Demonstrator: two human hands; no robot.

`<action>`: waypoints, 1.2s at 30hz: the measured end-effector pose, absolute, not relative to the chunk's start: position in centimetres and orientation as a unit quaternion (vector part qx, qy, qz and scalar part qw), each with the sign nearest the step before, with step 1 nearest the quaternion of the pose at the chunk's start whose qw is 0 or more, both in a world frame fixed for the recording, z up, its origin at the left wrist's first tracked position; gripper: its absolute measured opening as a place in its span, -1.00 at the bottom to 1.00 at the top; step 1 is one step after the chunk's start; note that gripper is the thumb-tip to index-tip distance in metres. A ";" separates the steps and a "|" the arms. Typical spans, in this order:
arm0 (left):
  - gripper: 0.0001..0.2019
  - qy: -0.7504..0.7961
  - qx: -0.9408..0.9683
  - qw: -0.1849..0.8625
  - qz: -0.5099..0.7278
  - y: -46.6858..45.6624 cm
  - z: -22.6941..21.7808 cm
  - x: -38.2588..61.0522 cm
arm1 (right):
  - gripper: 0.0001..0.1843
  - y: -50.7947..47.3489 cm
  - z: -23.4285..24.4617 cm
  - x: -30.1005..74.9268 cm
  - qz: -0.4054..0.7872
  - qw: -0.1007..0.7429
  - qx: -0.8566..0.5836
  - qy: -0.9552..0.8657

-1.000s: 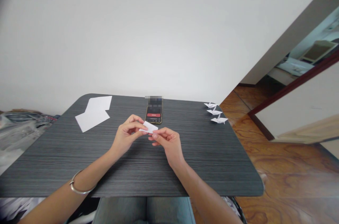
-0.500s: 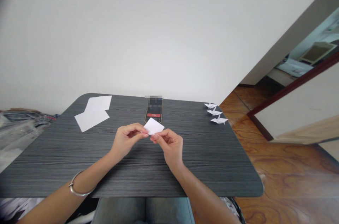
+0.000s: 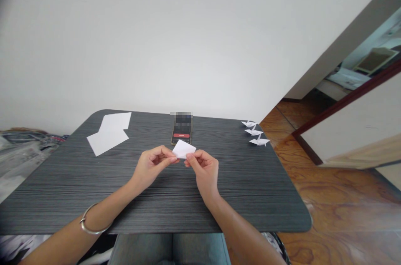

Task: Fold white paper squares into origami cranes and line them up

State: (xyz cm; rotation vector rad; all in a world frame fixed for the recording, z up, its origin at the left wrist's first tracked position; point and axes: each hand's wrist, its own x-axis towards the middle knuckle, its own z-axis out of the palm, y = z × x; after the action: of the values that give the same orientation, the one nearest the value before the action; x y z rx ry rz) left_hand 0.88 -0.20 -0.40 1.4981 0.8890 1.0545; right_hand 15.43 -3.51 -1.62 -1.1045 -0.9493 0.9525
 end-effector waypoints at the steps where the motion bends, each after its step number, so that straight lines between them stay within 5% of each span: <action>1: -0.89 0.374 0.635 0.512 0.441 -0.1 -0.5 0.8 | -0.84 -3.4 -1.7 15.5 0.422 0.649 -0.483 -0.410; 9: -0.91 0.379 0.714 0.385 0.445 0.3 -0.6 0.0 | -0.86 -3.4 -2.0 15.8 0.451 0.654 -0.463 -0.393; 20: -0.85 0.363 0.571 0.597 0.431 0.1 -0.5 1.2 | -0.80 -3.3 -1.5 15.5 0.433 0.617 -0.513 -0.411; 36: -0.83 0.378 0.587 0.592 0.403 -0.2 -0.3 1.1 | -0.80 -3.3 -1.8 15.7 0.418 0.618 -0.532 -0.400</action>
State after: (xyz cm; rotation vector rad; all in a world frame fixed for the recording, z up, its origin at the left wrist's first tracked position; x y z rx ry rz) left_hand 1.10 -0.17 -0.33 1.3648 0.8792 0.9376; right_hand 15.69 -3.26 -1.84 -1.2250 -0.9200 0.9622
